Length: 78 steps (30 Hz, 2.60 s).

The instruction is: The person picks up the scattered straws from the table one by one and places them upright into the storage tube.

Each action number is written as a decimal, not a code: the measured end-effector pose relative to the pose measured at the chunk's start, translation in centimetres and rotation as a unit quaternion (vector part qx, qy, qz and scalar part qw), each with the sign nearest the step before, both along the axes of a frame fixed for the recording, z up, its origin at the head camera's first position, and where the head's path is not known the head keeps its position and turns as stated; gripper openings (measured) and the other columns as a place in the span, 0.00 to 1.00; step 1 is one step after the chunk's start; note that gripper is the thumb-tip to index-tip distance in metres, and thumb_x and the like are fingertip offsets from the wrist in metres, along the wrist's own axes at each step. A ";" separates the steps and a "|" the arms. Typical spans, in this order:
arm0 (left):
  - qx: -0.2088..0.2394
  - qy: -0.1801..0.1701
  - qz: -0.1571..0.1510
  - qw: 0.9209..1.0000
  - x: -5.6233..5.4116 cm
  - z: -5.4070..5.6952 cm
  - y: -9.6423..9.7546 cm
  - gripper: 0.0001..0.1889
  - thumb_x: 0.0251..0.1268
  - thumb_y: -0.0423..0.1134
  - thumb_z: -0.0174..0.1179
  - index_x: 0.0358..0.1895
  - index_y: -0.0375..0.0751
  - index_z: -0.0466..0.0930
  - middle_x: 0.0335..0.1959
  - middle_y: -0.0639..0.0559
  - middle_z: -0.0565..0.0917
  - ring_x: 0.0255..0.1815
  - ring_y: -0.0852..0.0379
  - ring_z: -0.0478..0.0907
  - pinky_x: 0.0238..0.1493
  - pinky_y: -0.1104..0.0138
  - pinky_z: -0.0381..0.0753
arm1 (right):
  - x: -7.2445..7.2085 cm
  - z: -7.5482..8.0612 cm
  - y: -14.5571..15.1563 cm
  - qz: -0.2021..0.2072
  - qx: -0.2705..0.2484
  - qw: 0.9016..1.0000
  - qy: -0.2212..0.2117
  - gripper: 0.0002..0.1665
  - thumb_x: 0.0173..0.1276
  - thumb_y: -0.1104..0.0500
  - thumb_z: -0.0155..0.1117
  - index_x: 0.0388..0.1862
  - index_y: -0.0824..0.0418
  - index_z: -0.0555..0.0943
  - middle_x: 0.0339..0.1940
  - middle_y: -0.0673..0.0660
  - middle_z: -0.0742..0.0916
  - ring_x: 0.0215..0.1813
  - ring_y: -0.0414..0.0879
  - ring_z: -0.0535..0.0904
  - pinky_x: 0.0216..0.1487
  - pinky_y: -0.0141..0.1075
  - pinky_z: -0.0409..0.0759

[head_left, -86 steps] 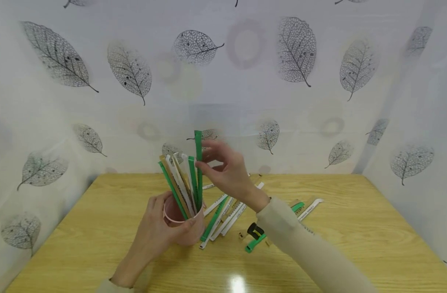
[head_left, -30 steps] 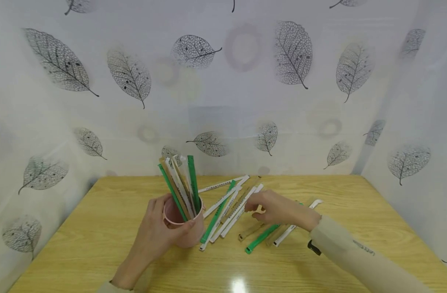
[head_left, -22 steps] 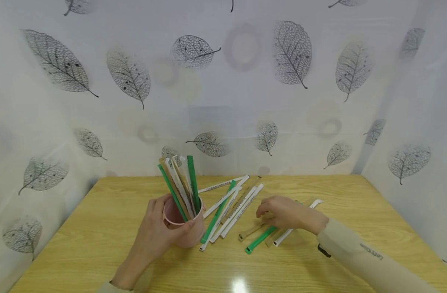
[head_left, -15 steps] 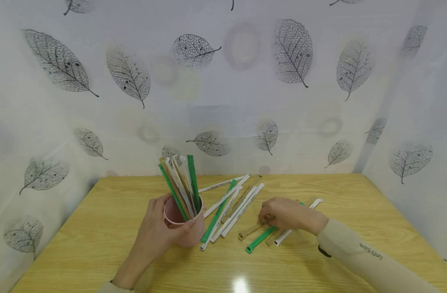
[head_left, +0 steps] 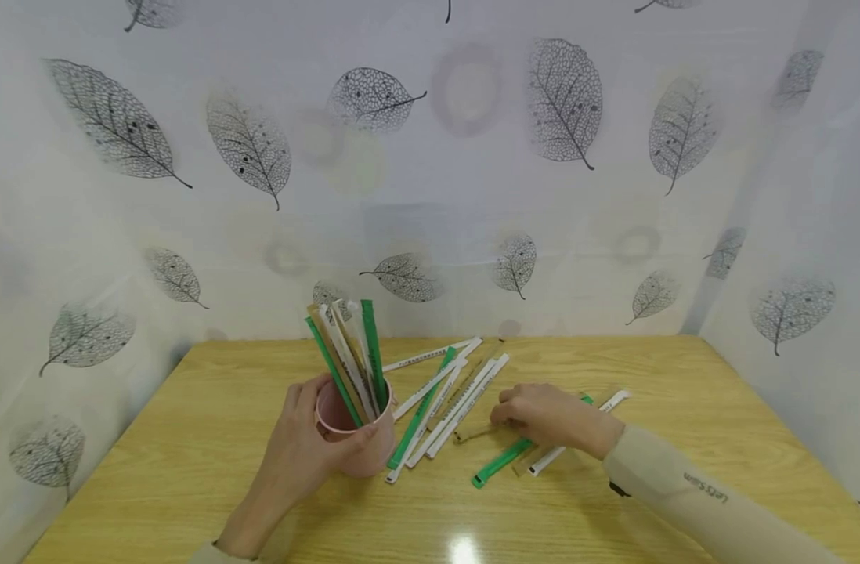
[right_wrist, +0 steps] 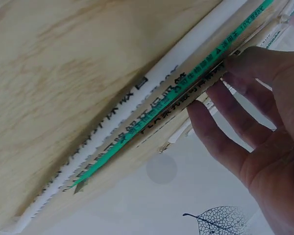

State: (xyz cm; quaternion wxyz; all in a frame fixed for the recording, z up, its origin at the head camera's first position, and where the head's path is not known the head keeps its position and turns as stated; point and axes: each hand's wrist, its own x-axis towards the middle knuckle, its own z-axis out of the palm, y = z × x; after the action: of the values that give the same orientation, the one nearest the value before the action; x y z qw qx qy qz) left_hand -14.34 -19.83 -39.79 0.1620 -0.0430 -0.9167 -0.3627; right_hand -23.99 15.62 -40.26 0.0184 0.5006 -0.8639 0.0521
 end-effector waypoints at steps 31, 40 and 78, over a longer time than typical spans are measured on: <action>0.000 0.006 -0.002 1.000 -0.1 0.0 0.0 0.47 0.55 0.61 0.74 0.71 0.38 0.66 0.59 0.38 0.72 0.56 0.41 0.79 0.50 0.49 0.86 | -0.9 7.8 -4.2 0.055 -0.375 0.925 0.000 0.35 0.62 0.78 0.67 0.69 0.66 0.73 0.35 0.56 0.86 0.38 0.43 0.85 0.33 0.29 0.87; -0.001 0.008 -0.002 1.000 -0.1 -0.1 -0.1 0.47 0.55 0.61 0.74 0.71 0.38 0.66 0.59 0.38 0.72 0.56 0.41 0.79 0.50 0.50 0.86 | -0.2 10.0 -7.3 0.063 -0.472 0.875 -0.082 0.36 0.63 0.78 0.65 0.70 0.66 0.71 0.37 0.60 0.87 0.40 0.43 0.86 0.36 0.36 0.89; -0.004 0.010 -0.001 1.000 -0.1 -0.2 -0.2 0.46 0.54 0.63 0.74 0.71 0.41 0.67 0.59 0.40 0.72 0.56 0.43 0.79 0.51 0.49 0.84 | 0.1 7.8 -14.6 0.126 -0.488 0.857 -0.105 0.34 0.66 0.76 0.64 0.70 0.68 0.68 0.38 0.65 0.88 0.39 0.54 0.88 0.34 0.34 0.88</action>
State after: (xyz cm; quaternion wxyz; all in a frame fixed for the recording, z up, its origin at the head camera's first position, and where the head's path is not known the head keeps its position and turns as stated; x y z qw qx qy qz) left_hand -14.42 -20.03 -40.02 0.1706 -0.0479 -0.9167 -0.3583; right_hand -23.93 1.01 -32.47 0.1629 0.5231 -0.6543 0.5213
